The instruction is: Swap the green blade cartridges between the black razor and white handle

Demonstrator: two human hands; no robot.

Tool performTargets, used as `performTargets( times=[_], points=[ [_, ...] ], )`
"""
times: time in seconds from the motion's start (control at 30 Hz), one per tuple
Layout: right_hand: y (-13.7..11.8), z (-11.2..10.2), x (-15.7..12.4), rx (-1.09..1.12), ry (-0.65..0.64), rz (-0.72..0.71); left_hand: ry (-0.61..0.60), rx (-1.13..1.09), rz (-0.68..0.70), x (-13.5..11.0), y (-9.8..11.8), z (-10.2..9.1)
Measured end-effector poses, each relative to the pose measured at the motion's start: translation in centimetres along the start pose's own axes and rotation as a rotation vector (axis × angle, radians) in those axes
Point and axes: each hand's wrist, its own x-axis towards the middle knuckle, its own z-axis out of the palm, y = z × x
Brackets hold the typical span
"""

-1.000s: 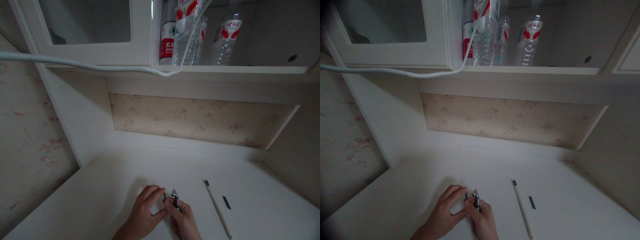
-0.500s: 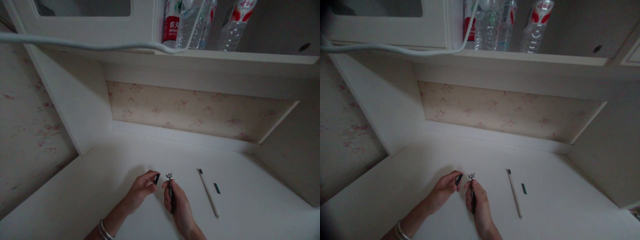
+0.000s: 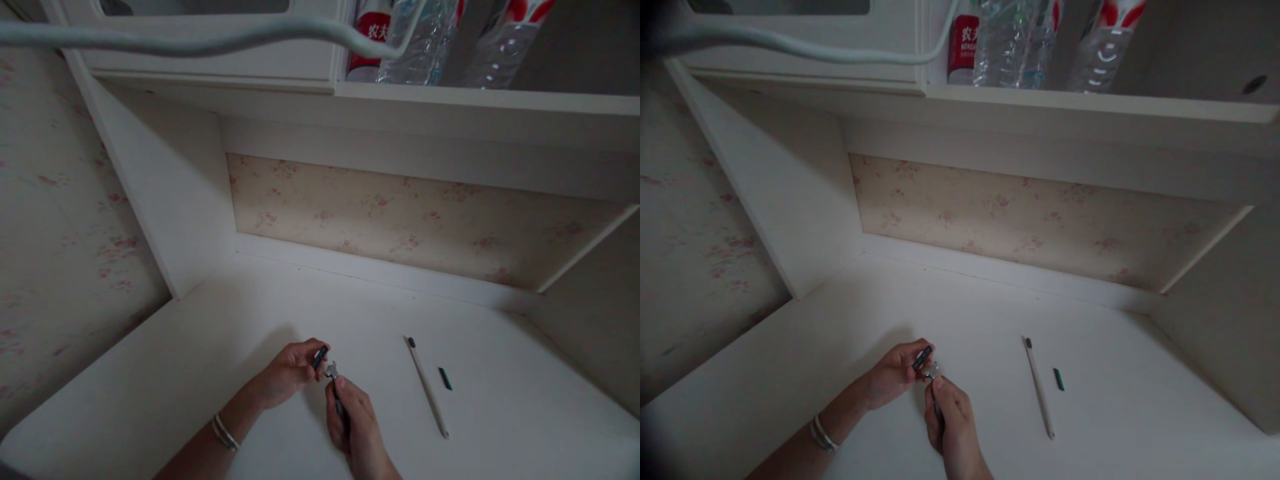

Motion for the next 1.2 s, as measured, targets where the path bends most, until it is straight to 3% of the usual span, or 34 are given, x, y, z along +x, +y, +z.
performTargets(
  times=[0.37,0.6,1.2],
  points=[
    [0.5,-0.4,0.2,-0.1,0.005,-0.065,-0.022,0.109,0.011,0.0,0.4,0.5],
    [0.2,-0.6,0.2,-0.218,-0.032,-0.103,-0.001,0.189,0.023,0.0,0.3,0.3],
    [-0.5,-1.0,0.2,-0.41,0.012,-0.159,-0.03,0.389,-0.002,-0.1,1.4,-0.6]
  ],
)
